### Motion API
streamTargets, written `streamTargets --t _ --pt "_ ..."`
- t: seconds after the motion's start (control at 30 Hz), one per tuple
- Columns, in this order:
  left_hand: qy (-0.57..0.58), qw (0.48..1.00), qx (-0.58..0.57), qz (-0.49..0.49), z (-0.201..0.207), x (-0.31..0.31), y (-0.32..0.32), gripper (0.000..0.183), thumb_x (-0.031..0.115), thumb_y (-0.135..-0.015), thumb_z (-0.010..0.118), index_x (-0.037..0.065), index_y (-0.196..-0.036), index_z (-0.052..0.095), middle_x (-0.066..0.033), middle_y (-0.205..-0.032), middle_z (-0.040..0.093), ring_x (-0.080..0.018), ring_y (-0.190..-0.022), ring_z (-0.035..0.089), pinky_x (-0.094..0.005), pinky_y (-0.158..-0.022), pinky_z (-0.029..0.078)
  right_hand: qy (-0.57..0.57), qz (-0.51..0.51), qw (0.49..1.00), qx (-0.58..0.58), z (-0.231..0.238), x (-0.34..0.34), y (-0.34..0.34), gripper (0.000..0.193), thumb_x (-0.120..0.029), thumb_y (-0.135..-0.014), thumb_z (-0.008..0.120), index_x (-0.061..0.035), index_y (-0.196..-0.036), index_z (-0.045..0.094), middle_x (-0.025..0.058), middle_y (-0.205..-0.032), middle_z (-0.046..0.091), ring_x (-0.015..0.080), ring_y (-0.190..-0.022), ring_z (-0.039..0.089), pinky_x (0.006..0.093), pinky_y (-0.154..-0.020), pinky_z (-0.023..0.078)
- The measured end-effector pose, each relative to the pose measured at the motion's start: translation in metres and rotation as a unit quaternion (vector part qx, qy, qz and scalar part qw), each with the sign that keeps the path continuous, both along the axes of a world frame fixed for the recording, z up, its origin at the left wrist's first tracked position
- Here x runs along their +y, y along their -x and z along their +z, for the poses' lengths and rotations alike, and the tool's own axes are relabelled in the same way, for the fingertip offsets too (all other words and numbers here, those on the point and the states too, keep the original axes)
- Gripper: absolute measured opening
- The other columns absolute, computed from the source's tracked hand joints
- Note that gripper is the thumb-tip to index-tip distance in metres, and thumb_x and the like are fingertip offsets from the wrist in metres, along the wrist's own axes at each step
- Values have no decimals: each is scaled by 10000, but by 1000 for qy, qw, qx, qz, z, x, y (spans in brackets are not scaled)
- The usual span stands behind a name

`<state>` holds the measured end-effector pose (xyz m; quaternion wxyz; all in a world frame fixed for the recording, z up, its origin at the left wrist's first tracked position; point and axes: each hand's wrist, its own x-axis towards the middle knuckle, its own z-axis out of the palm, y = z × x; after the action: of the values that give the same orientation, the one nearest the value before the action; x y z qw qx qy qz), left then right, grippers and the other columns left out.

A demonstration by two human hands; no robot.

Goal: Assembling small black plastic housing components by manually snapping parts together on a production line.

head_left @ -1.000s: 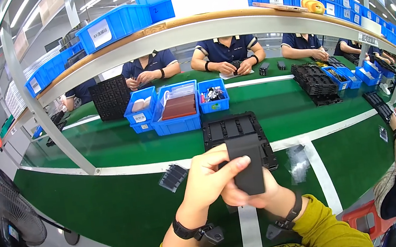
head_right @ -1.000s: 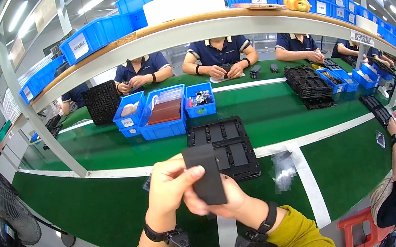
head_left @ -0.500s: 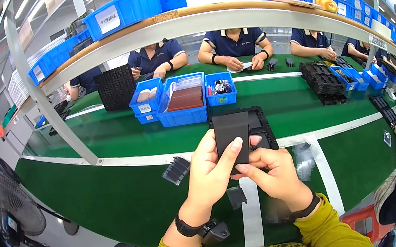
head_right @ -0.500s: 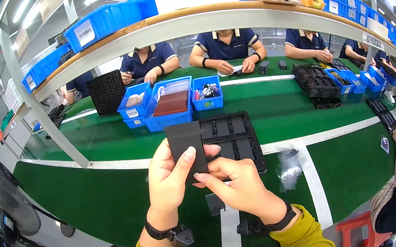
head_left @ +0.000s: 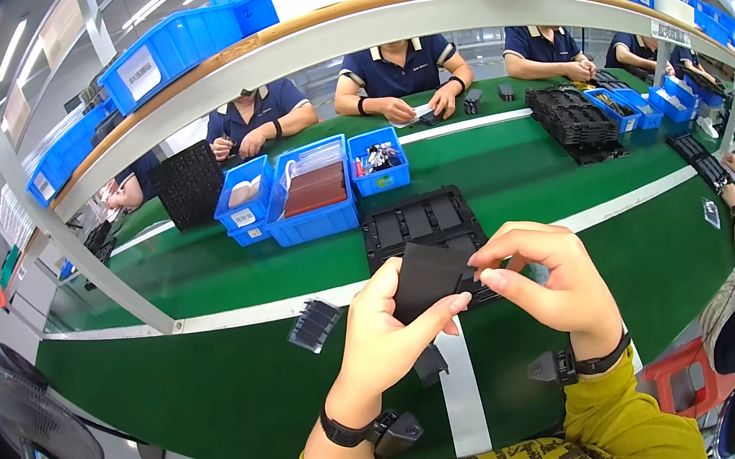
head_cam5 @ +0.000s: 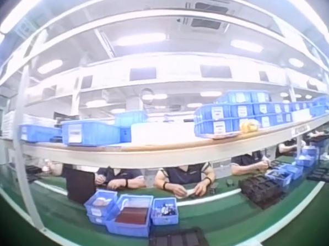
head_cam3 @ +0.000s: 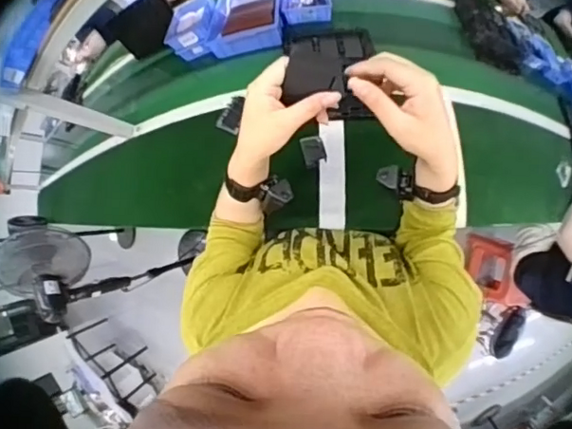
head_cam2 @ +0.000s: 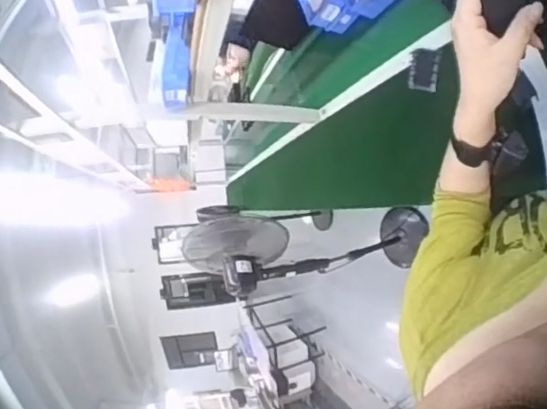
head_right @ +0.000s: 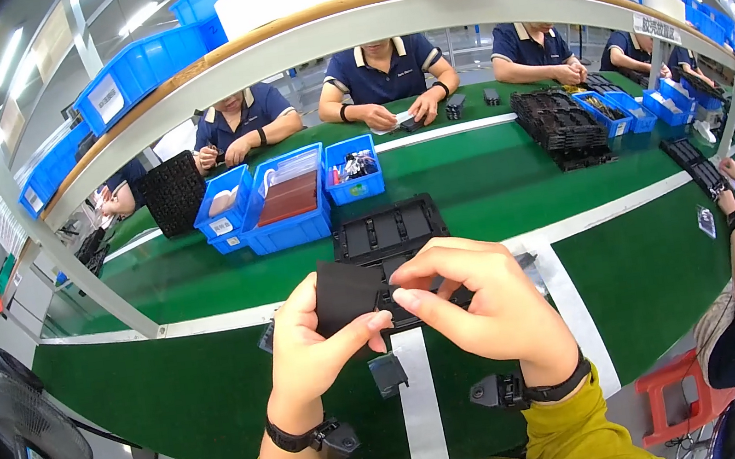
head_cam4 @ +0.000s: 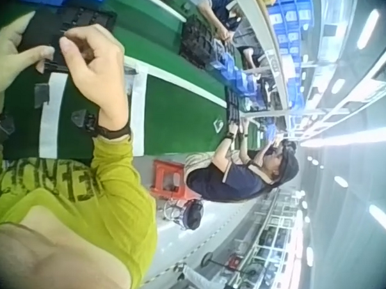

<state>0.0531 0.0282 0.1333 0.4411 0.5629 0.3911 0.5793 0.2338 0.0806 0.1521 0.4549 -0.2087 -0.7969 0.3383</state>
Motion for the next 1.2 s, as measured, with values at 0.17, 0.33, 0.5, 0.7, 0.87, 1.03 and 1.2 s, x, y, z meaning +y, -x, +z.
streamTargets --t 0.17,0.33,0.5,0.7,0.87,1.03,1.2 --pt "1 1000 23 -12 -2 1 -1 257 7 -755 680 5 -973 545 -49 -790 618 -86 -615 586 -218 -548 482 1 20 1000 7 -5 4 -3 64 -17 -784 623 27 -830 619 77 -733 606 123 -633 578 231 -553 450" --pt "36 999 -3 -39 2 -1 3 261 -4 -756 673 3 -982 544 -51 -783 617 -88 -610 586 -220 -543 483 14 32 999 27 -5 3 -4 43 -9 -786 615 29 -806 609 73 -712 593 113 -611 569 222 -540 441" --pt "35 997 -28 -67 0 2 5 261 -11 -762 660 -2 -994 542 -52 -786 615 -96 -608 587 -219 -537 479 -8 12 1000 15 -1 -2 0 29 -2 -784 610 24 -798 607 73 -715 595 120 -609 567 227 -537 436" --pt "46 993 -37 -102 -1 3 7 262 -7 -767 654 -11 -1003 540 -71 -784 617 -108 -583 587 -218 -532 476 -14 50 998 25 -5 0 0 22 6 -773 612 14 -793 606 68 -715 592 133 -592 553 246 -517 411" --pt "34 972 -112 -202 -10 9 15 260 1 -777 640 -33 -1007 526 -108 -762 619 -129 -555 591 -226 -494 476 -31 64 997 30 -5 -2 4 10 11 -776 605 7 -784 600 66 -712 587 141 -581 541 247 -511 404" --pt "25 955 -156 -252 -17 13 16 287 11 -775 643 -45 -1023 510 -129 -740 620 -149 -531 595 -237 -448 473 -65 84 993 44 -6 -5 7 11 4 -789 591 0 -798 588 64 -730 584 138 -590 536 252 -506 408" --pt "37 943 -152 -295 -25 16 21 290 39 -761 664 -33 -993 505 -121 -711 609 -160 -513 596 -242 -437 473 -46 90 995 23 -6 -7 7 30 23 -770 594 3 -779 573 77 -716 572 175 -618 553 270 -546 425"
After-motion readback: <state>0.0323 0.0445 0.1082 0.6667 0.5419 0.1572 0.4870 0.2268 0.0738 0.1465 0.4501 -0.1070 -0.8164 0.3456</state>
